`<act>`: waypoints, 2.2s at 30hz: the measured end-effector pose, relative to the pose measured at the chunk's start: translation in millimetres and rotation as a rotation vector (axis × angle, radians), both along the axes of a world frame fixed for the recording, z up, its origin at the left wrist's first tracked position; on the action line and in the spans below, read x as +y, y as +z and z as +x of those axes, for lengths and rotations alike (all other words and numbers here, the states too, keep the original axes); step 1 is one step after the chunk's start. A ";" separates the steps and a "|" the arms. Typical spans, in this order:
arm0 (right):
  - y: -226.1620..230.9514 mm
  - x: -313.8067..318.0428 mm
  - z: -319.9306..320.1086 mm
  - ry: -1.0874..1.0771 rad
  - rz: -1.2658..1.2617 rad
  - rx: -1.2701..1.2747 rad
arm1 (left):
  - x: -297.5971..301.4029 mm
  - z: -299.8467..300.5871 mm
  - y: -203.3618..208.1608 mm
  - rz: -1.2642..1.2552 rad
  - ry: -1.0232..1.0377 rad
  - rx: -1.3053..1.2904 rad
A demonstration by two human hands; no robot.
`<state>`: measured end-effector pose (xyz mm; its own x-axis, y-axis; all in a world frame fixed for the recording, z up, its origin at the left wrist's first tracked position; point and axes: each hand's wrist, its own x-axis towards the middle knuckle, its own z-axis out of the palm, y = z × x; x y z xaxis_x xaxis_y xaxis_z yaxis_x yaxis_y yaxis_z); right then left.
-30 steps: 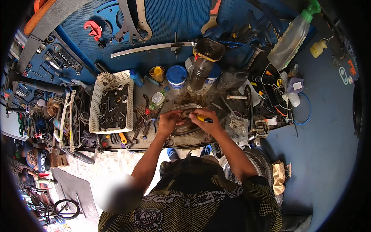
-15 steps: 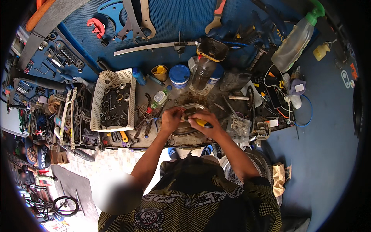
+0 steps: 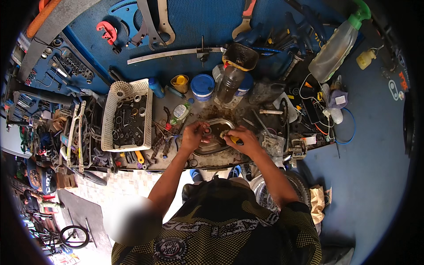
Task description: The person scrubs a bicycle chain with a yellow brush over a metal sink, rinses it under running water, and inspects it by holding it up. The person repeats scrubbing and rinsing steps on the chain.
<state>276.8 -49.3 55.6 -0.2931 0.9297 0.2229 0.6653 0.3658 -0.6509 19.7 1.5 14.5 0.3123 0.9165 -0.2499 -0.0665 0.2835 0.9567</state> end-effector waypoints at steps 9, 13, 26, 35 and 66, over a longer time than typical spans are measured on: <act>-1.6 4.1 -51.7 -0.327 -0.253 0.470 | -5.0 6.0 -5.6 0.009 0.022 0.018; 0.6 13.7 -63.2 -0.331 -0.131 0.588 | -8.0 8.2 1.9 0.033 0.116 0.022; 7.4 -4.4 -58.7 -0.203 -0.120 0.560 | -1.5 -1.0 1.2 -0.039 0.102 -0.080; -8.8 -0.8 -41.2 -0.166 0.066 0.446 | 1.0 -6.8 -8.5 -0.101 0.053 -0.098; 2.8 -41.7 -16.0 -0.366 -0.045 0.217 | 97.2 -212.8 104.4 0.609 0.437 0.985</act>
